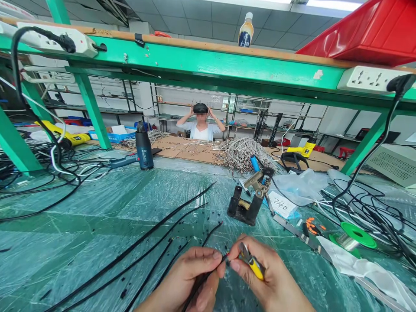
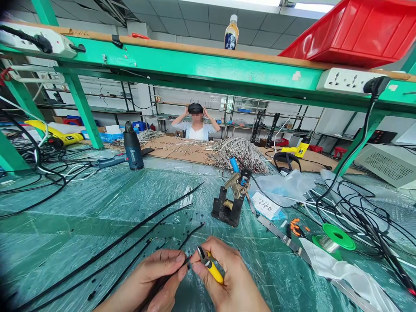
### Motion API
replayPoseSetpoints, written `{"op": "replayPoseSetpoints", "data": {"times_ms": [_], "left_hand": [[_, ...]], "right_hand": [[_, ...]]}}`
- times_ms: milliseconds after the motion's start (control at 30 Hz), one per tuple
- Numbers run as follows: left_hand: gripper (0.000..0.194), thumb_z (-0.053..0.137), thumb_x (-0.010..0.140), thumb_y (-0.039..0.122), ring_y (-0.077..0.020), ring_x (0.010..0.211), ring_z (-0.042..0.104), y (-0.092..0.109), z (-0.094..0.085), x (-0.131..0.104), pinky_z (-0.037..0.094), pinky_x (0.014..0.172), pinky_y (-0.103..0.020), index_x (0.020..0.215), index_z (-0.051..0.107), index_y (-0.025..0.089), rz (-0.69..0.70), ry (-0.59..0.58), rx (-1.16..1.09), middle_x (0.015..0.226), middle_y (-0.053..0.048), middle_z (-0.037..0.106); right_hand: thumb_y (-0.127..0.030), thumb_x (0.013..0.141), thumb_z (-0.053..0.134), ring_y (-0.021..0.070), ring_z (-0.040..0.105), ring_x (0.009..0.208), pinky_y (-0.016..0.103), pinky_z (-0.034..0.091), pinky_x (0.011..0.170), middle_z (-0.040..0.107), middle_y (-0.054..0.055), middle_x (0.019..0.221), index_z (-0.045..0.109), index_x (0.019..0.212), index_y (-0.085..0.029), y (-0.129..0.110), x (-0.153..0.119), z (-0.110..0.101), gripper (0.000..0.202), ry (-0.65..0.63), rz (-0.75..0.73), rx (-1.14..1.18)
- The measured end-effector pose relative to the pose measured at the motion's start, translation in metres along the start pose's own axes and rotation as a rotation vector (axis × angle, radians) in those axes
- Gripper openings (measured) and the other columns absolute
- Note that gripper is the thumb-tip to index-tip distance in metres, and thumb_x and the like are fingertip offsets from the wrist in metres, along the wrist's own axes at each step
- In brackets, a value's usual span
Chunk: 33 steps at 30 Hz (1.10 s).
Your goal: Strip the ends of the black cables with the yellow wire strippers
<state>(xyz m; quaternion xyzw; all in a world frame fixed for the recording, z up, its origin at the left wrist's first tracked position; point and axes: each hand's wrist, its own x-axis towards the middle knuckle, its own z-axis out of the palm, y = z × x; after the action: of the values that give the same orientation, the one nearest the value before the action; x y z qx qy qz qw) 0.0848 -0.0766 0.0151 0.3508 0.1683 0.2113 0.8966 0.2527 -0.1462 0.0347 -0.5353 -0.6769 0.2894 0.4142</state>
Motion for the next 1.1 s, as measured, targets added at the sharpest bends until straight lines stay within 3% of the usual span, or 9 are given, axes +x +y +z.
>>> {"op": "replayPoseSetpoints", "data": {"times_ms": [167, 300, 433, 567, 667, 900, 1000, 1100], "left_hand": [[0.027, 0.053, 0.084, 0.030, -0.0047, 0.017, 0.028, 0.001, 0.001, 0.000, 0.023, 0.025, -0.014, 0.067, 0.062, 0.011, 0.021, 0.021, 0.045, 0.028, 0.004, 0.045], [0.029, 0.055, 0.082, 0.035, -0.0051, 0.019, 0.030, 0.000, 0.006, 0.000, 0.019, 0.028, -0.015, 0.064, 0.060, 0.012, 0.034, 0.095, 0.169, 0.027, 0.005, 0.044], [0.033, 0.050, 0.087, 0.043, -0.0058, 0.023, 0.026, 0.002, 0.008, -0.001, 0.018, 0.029, -0.018, 0.072, 0.062, 0.015, 0.073, 0.121, 0.523, 0.033, 0.006, 0.044], [0.033, 0.048, 0.091, 0.032, -0.0107, 0.044, 0.046, 0.006, 0.014, -0.005, 0.035, 0.048, -0.021, 0.071, 0.069, 0.016, 0.363, 0.184, 1.081, 0.050, 0.000, 0.055], [0.031, 0.046, 0.093, 0.023, -0.0141, 0.056, 0.054, 0.007, 0.016, -0.005, 0.039, 0.058, -0.022, 0.074, 0.070, 0.018, 0.525, 0.168, 1.179, 0.064, -0.005, 0.064], [0.028, 0.046, 0.092, 0.022, -0.0165, 0.062, 0.057, 0.000, 0.019, -0.005, 0.040, 0.063, -0.023, 0.076, 0.069, 0.017, 0.561, 0.220, 1.224, 0.069, -0.006, 0.065], [0.031, 0.048, 0.091, 0.030, -0.0118, 0.046, 0.044, 0.000, 0.019, -0.004, 0.034, 0.051, -0.023, 0.069, 0.064, 0.017, 0.494, 0.341, 1.074, 0.051, 0.001, 0.050], [0.037, 0.050, 0.089, 0.040, -0.0077, 0.037, 0.028, 0.005, 0.012, -0.001, 0.022, 0.040, -0.021, 0.062, 0.055, 0.017, 0.392, 0.452, 0.867, 0.042, 0.007, 0.034]], "right_hand": [[-0.035, 0.087, 0.057, 0.0163, 0.060, 0.083, 0.027, 0.046, 0.077, 0.063, 0.001, 0.088, 0.057, 0.106, -0.023, 0.003, -0.001, 0.007, 0.022, 0.089, 0.081, 0.115], [-0.036, 0.091, 0.050, 0.0148, 0.058, 0.076, 0.026, 0.044, 0.074, 0.062, 0.001, 0.080, 0.059, 0.090, -0.021, -0.001, 0.001, 0.009, 0.018, 0.049, 0.007, 0.165], [-0.043, 0.091, 0.048, 0.0126, 0.050, 0.067, 0.024, 0.039, 0.065, 0.055, -0.002, 0.070, 0.055, 0.079, -0.019, -0.001, 0.004, 0.013, 0.028, 0.095, 0.127, 0.227], [-0.052, 0.086, 0.053, 0.0123, 0.050, 0.059, 0.025, 0.039, 0.060, 0.051, -0.003, 0.063, 0.054, 0.075, -0.018, 0.005, 0.004, 0.022, 0.035, 0.128, 0.317, 0.543], [-0.053, 0.081, 0.059, 0.0126, 0.053, 0.057, 0.026, 0.042, 0.060, 0.051, -0.002, 0.065, 0.054, 0.072, -0.018, 0.007, 0.003, 0.028, 0.037, 0.131, 0.339, 0.801], [-0.053, 0.089, 0.048, 0.0143, 0.052, 0.064, 0.025, 0.042, 0.062, 0.056, 0.000, 0.065, 0.054, 0.079, -0.020, 0.009, 0.001, 0.034, 0.035, 0.244, 0.276, 0.434], [-0.051, 0.091, 0.044, 0.0163, 0.055, 0.068, 0.026, 0.043, 0.065, 0.057, 0.001, 0.068, 0.054, 0.080, -0.021, 0.011, -0.002, 0.029, 0.033, 0.253, 0.202, 0.350], [-0.047, 0.091, 0.044, 0.0177, 0.055, 0.073, 0.027, 0.043, 0.069, 0.058, 0.002, 0.075, 0.055, 0.083, -0.022, 0.013, -0.005, 0.019, 0.028, 0.415, 0.121, 0.156]]}}
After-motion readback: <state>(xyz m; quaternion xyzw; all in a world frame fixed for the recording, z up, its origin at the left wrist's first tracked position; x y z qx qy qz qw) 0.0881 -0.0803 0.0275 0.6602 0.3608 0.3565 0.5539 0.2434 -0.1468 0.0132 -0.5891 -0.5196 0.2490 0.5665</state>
